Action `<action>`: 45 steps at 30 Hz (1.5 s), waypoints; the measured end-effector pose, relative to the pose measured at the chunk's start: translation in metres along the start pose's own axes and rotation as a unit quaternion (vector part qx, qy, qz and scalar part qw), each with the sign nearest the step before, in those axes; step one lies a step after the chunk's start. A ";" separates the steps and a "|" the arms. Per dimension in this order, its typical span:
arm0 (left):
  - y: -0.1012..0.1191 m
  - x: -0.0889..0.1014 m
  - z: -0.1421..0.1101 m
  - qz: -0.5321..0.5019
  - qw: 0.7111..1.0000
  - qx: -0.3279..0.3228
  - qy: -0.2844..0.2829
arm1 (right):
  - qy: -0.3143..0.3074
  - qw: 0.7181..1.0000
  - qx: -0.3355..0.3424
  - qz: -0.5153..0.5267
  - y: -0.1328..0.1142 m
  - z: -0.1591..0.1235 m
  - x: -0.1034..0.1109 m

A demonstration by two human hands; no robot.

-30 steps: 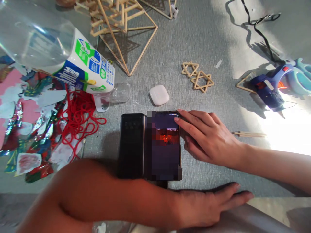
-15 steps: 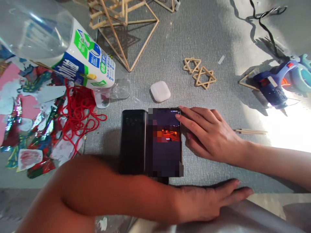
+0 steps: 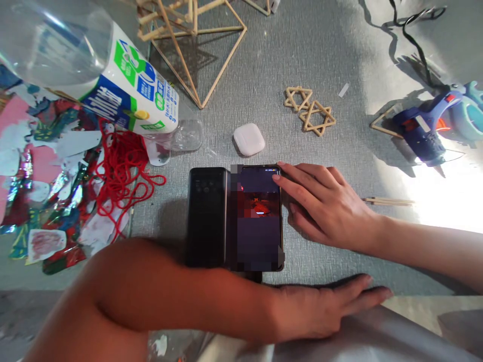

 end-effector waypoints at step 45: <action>-0.007 -0.001 -0.004 -0.293 0.956 -0.003 0.008 | 0.030 0.999 0.015 -0.013 -0.002 0.001 0.001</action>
Point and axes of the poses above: each hand's wrist, its own z-axis towards the middle knuckle, its own x-axis out of the back of the hand, y = z × x, the point moved 7 cm from there along z, towards the middle knuckle, and after that the axes turned 8 degrees about -y, right-handed, at the moved point
